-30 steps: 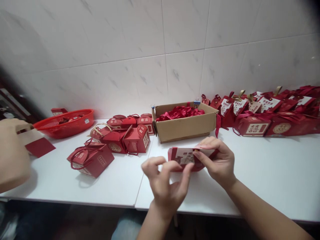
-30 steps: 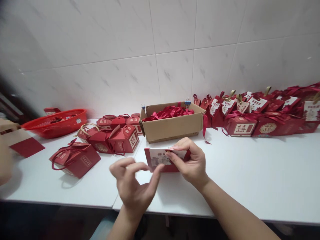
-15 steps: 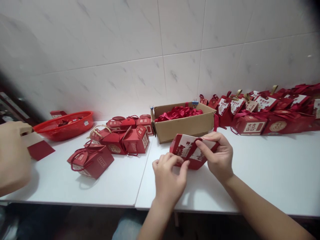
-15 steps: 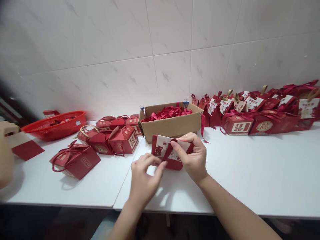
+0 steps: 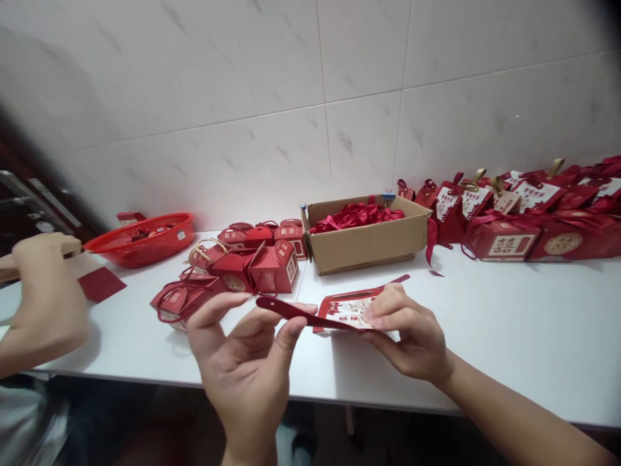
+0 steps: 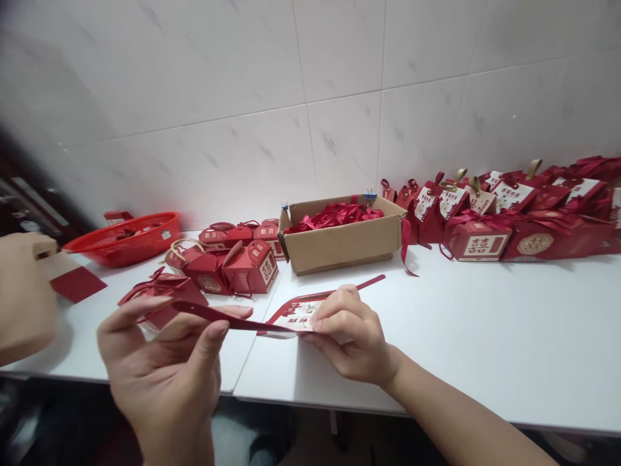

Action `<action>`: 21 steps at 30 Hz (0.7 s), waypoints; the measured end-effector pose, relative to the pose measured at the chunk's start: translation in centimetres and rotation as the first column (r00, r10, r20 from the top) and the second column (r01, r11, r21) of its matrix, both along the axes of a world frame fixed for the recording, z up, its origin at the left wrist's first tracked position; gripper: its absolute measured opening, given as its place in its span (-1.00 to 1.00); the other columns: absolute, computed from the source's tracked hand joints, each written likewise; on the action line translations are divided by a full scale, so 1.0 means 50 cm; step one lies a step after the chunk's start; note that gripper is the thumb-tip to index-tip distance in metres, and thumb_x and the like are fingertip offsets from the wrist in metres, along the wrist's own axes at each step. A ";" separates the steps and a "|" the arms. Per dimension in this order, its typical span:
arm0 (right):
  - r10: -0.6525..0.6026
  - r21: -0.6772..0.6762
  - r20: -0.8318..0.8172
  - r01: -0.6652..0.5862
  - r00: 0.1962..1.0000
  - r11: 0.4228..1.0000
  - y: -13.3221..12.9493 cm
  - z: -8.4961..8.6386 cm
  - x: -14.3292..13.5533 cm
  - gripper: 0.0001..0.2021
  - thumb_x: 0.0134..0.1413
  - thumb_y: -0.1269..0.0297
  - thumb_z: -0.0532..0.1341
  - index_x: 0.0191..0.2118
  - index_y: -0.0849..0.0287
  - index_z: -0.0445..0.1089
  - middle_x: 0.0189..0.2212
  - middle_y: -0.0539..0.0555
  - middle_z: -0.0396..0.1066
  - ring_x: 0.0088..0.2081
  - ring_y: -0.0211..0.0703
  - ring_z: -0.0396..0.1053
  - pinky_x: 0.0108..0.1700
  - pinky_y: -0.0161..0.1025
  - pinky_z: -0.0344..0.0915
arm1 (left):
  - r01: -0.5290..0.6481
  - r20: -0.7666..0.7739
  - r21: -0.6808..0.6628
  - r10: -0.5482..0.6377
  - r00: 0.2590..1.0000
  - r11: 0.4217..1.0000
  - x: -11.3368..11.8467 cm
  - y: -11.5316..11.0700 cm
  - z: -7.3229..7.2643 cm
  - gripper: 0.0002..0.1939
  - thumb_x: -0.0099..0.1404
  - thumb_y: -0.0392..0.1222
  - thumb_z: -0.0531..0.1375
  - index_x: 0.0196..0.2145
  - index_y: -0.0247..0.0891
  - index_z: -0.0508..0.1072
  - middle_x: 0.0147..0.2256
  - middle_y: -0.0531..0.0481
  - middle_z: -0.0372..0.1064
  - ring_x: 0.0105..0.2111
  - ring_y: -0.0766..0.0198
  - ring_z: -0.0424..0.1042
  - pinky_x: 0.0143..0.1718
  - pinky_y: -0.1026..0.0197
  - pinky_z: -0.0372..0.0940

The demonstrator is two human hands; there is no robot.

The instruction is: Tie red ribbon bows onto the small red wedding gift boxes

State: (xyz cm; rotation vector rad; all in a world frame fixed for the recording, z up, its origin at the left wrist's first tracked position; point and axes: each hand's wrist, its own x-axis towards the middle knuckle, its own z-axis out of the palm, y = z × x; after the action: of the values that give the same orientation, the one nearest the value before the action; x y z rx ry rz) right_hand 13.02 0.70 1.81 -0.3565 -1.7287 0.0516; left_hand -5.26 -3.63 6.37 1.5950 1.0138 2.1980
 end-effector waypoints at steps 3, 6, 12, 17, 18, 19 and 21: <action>0.009 0.012 -0.002 -0.009 1.000 1.000 -0.005 0.001 -0.006 -0.76 -0.04 0.53 0.24 -0.27 0.04 0.32 -0.49 -0.02 0.41 -0.46 -0.20 0.40 -0.36 -0.17 0.31 | -0.084 -0.016 0.073 0.085 0.996 0.994 0.008 0.011 -0.006 -0.62 0.08 -0.42 0.32 -0.22 -0.12 0.30 -0.37 0.19 0.29 -0.48 0.49 0.39 -0.35 0.40 0.37; 0.001 0.012 -0.008 -0.001 1.000 1.000 -0.006 0.001 -0.007 -0.76 -0.02 0.52 0.23 -0.26 0.03 0.32 -0.48 -0.02 0.41 -0.45 -0.19 0.40 -0.36 -0.17 0.32 | -0.074 -0.145 -0.018 0.071 0.987 0.997 -0.003 0.016 -0.005 -0.85 0.16 -0.35 0.28 -0.30 -0.21 0.42 -0.38 0.09 0.39 -0.38 0.38 0.45 -0.33 0.37 0.39; 0.014 0.026 0.010 -0.014 1.000 1.000 -0.005 -0.001 -0.005 -0.75 -0.03 0.55 0.23 -0.25 0.07 0.31 -0.47 0.00 0.39 -0.44 -0.20 0.39 -0.34 -0.16 0.31 | 0.233 -0.301 -0.282 -0.317 0.900 0.931 -0.016 0.006 0.001 -0.79 0.32 -0.32 0.10 -0.16 -0.17 0.49 -0.26 -0.05 0.51 -0.24 0.22 0.50 -0.23 0.23 0.41; 0.024 0.019 -0.002 -0.024 1.000 1.000 -0.005 -0.004 -0.004 -0.75 -0.04 0.56 0.24 -0.26 0.07 0.31 -0.45 -0.01 0.40 -0.44 -0.22 0.39 -0.32 -0.16 0.29 | 0.281 -0.473 -0.234 -0.361 0.804 0.931 -0.003 0.019 -0.005 -0.75 0.17 -0.41 0.23 -0.27 -0.09 0.57 -0.29 -0.03 0.44 -0.24 0.24 0.45 -0.25 0.26 0.38; 0.026 0.017 -0.002 -0.025 1.000 1.000 -0.005 -0.004 -0.004 -0.75 -0.04 0.55 0.24 -0.26 0.07 0.31 -0.45 -0.01 0.40 -0.44 -0.22 0.39 -0.32 -0.16 0.29 | 0.261 -0.477 -0.223 -0.339 0.811 0.939 0.000 0.022 -0.006 -0.75 0.15 -0.41 0.24 -0.29 -0.09 0.58 -0.25 -0.04 0.43 -0.21 0.22 0.44 -0.24 0.26 0.37; 0.027 0.017 -0.003 -0.027 1.000 0.999 -0.005 -0.004 -0.004 -0.75 -0.03 0.55 0.24 -0.26 0.06 0.31 -0.45 -0.02 0.39 -0.44 -0.23 0.39 -0.31 -0.16 0.29 | 0.247 -0.468 -0.226 -0.328 0.821 0.942 0.002 0.024 -0.008 -0.75 0.15 -0.41 0.24 -0.29 -0.09 0.58 -0.21 -0.06 0.43 -0.17 0.20 0.44 -0.22 0.26 0.37; 0.029 0.023 -0.005 -0.029 1.000 0.999 -0.005 -0.002 -0.004 -0.77 -0.02 0.54 0.23 -0.27 0.07 0.31 -0.46 -0.02 0.39 -0.45 -0.23 0.38 -0.32 -0.16 0.29 | 0.243 -0.435 -0.283 -0.350 0.830 0.928 0.005 0.026 -0.010 -0.78 0.18 -0.39 0.22 -0.28 -0.12 0.57 -0.19 -0.06 0.46 -0.14 0.19 0.44 -0.22 0.27 0.38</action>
State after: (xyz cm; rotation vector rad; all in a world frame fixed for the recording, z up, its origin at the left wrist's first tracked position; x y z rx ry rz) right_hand 12.82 0.47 1.72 -0.3146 -1.7284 0.0540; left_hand -5.00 -2.31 5.89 2.0777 0.9926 1.4595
